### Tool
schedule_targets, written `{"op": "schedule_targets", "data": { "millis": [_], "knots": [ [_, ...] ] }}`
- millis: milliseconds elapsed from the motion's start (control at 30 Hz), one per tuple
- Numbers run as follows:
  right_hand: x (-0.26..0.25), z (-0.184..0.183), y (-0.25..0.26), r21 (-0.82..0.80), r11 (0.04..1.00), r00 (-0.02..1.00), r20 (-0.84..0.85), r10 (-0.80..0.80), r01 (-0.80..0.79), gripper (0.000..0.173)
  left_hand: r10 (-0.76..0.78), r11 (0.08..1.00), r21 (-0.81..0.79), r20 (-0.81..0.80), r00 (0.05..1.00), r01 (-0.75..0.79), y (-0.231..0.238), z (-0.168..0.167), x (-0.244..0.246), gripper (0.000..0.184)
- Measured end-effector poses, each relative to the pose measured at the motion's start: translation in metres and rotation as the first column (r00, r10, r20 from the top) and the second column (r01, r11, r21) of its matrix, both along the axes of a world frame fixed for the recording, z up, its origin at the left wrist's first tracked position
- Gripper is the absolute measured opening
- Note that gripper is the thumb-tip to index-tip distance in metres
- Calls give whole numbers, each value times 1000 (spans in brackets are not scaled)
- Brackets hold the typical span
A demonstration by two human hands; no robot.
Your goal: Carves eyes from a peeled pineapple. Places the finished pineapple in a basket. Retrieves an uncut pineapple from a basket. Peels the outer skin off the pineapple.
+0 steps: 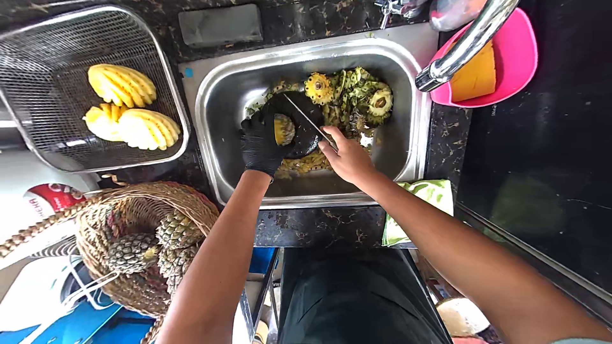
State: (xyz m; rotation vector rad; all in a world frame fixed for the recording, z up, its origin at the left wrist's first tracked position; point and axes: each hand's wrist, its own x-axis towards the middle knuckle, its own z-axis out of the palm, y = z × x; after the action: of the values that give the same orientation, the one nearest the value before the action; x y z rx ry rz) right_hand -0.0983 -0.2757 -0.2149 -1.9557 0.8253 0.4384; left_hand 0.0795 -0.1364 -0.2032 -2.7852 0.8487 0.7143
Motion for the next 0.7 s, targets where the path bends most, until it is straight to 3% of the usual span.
{"op": "schedule_targets", "data": {
  "millis": [133,233,367,500,600,700],
  "knots": [
    [-6,-5,7,62,993,979,168,-113,104,45,227,947,-196,-148,963,-254,18,-9,-7,134],
    [-4,-2,16,72,994,979,184,-89,77,44,240,919,-273,-186,953,-285,33,-14,-5,133],
    [1,3,27,-44,999,984,177,-3,10,44,283,922,-212,-208,936,-325,30,-3,-2,128],
    [4,0,24,43,992,976,177,-127,121,45,273,926,-181,-284,919,-331,30,2,6,109],
    [0,0,20,7,996,982,165,-91,91,44,259,926,-188,-313,914,-327,32,3,10,115],
    [-2,2,21,8,995,979,177,-98,98,42,302,925,-139,-298,905,-354,28,14,6,134]
  ]
}}
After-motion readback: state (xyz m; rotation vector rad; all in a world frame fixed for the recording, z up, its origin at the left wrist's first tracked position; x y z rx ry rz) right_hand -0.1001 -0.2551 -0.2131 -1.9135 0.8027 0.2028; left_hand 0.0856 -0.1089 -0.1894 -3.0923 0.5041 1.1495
